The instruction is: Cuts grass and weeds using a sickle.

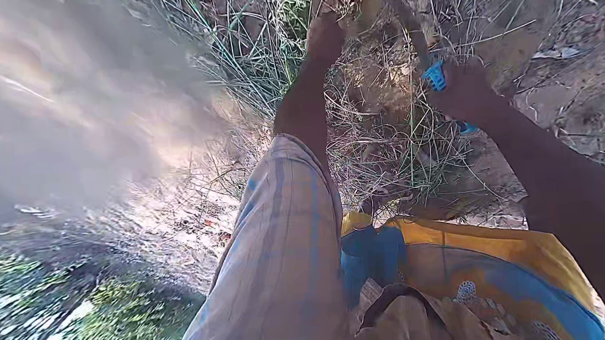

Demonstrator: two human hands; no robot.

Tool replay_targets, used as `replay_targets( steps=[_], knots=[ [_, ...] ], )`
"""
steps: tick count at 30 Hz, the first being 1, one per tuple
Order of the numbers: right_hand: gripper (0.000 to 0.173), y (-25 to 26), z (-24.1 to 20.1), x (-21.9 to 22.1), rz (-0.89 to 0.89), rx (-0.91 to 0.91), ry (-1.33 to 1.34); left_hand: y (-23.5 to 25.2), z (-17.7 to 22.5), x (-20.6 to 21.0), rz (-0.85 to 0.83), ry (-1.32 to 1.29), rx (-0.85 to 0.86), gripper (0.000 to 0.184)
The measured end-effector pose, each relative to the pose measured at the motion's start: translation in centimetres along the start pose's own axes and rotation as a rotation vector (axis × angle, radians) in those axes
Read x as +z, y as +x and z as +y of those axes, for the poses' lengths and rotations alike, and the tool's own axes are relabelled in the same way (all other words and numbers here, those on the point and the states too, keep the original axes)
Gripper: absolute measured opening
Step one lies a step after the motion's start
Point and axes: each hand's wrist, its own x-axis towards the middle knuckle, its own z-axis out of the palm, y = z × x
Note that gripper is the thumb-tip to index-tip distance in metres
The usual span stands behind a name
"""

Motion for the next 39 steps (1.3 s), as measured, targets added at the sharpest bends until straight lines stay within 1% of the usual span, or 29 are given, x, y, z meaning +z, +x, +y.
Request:
replay_targets(
  steps=[1, 3, 5, 6, 7, 8, 9, 10, 11, 13, 14, 15, 16, 17, 18, 19, 21, 23, 25, 28, 29, 30, 31, 32, 33, 35, 36, 37, 39],
  knots=[
    [0.045, -1.2, 2.0, 0.9, -0.022, 0.051, -0.029, -0.5, -0.8, 0.1, -0.008, -0.001, -0.008, 0.040],
    [0.042, -6.5, 7.2, 2.8, -0.054, 0.117, -0.058, -3.1, -4.0, 1.0, -0.085, 0.062, -0.002, 0.038],
    [0.044, -13.0, 11.2, 4.2, -0.094, 0.157, -0.061, -6.7, -7.1, 1.8, -0.341, 0.266, -0.042, 0.037],
    [0.044, -16.0, 12.7, 4.5, -0.089, 0.165, -0.079, -7.7, -7.7, 2.2, -0.458, 0.357, -0.075, 0.037],
    [0.044, -18.6, 13.8, 4.8, -0.049, 0.137, -0.093, -8.3, -7.7, 2.3, -0.532, 0.417, -0.095, 0.040],
    [0.046, -20.3, 14.7, 5.1, -0.002, 0.073, -0.106, -8.6, -6.8, 1.8, -0.545, 0.427, -0.113, 0.045],
    [0.046, -21.1, 14.6, 4.8, 0.015, 0.044, -0.107, -8.4, -5.4, 1.0, -0.501, 0.431, -0.098, 0.047],
    [0.047, -21.5, 13.9, 4.3, 0.011, 0.053, -0.105, -7.8, -3.7, 0.2, -0.413, 0.419, -0.048, 0.047],
    [0.049, -21.4, 12.9, 3.9, 0.024, 0.062, -0.093, -6.7, -2.1, -0.7, -0.281, 0.385, 0.037, 0.043],
    [0.056, -20.1, 11.5, 3.9, 0.135, 0.019, -0.068, -2.0, 0.2, -2.3, -0.013, 0.328, 0.231, 0.045],
    [0.062, -19.3, 11.1, 4.2, 0.200, -0.010, -0.072, 0.7, 0.6, -2.9, 0.082, 0.288, 0.274, 0.053],
    [0.063, -18.3, 10.1, 4.3, 0.255, -0.031, -0.054, 3.1, 0.7, -3.5, 0.117, 0.268, 0.239, 0.071],
    [0.061, -17.3, 8.9, 4.4, 0.307, -0.066, -0.024, 4.8, 0.4, -3.9, 0.122, 0.266, 0.160, 0.088],
    [0.059, -16.1, 7.9, 4.4, 0.362, -0.104, 0.006, 6.1, -0.2, -4.0, 0.113, 0.269, 0.074, 0.099],
    [0.057, -14.8, 7.1, 4.5, 0.401, -0.139, 0.022, 6.8, -1.2, -3.8, 0.103, 0.258, -0.008, 0.105],
    [0.056, -13.3, 6.5, 4.7, 0.422, -0.172, 0.037, 6.8, -2.2, -3.6, 0.084, 0.230, -0.067, 0.104],
    [0.056, -9.4, 4.2, 4.5, 0.369, -0.205, 0.121, 5.5, -3.6, -4.1, 0.105, 0.219, -0.113, 0.090],
    [0.051, -5.2, 0.4, 4.2, 0.335, -0.271, 0.186, 4.5, -4.3, -4.7, 0.128, 0.219, -0.114, 0.088],
    [0.043, -1.1, -4.9, 3.4, 0.314, -0.307, 0.225, 4.6, -4.5, -5.3, 0.148, 0.155, -0.118, 0.087],
    [0.045, 4.2, -11.8, 2.5, 0.220, -0.246, 0.261, 3.5, -5.1, -6.0, 0.207, 0.047, -0.185, 0.073],
    [0.046, 5.6, -12.8, 2.8, 0.179, -0.201, 0.268, 3.2, -5.7, -6.1, 0.233, -0.002, -0.215, 0.073],
    [0.047, 6.4, -13.0, 3.5, 0.133, -0.138, 0.285, 2.9, -6.2, -5.8, 0.241, -0.029, -0.229, 0.068],
    [0.046, 6.5, -12.2, 4.7, 0.089, -0.067, 0.310, 2.4, -6.6, -5.2, 0.217, -0.032, -0.221, 0.062],
    [0.044, 5.7, -10.4, 6.4, 0.056, -0.009, 0.333, 1.5, -6.8, -4.6, 0.163, -0.026, -0.212, 0.055],
    [0.042, 3.5, -8.2, 8.0, 0.027, 0.047, 0.342, 0.4, -7.0, -3.9, 0.117, -0.037, -0.214, 0.049],
    [0.045, -3.7, -3.1, 10.7, -0.103, 0.169, 0.192, -1.7, -8.9, -2.5, 0.056, -0.076, -0.246, 0.043],
    [0.051, -8.5, -0.4, 11.9, -0.191, 0.246, 0.070, -3.1, -10.4, -0.9, 0.009, -0.077, -0.287, 0.045],
    [0.054, -12.6, 1.8, 12.9, -0.230, 0.313, -0.020, -4.5, -12.2, 0.7, -0.048, -0.058, -0.326, 0.045],
    [0.050, -18.7, 4.4, 14.8, -0.163, 0.337, -0.046, -7.7, -16.5, 4.2, -0.116, -0.053, -0.395, 0.043]
  ],
)
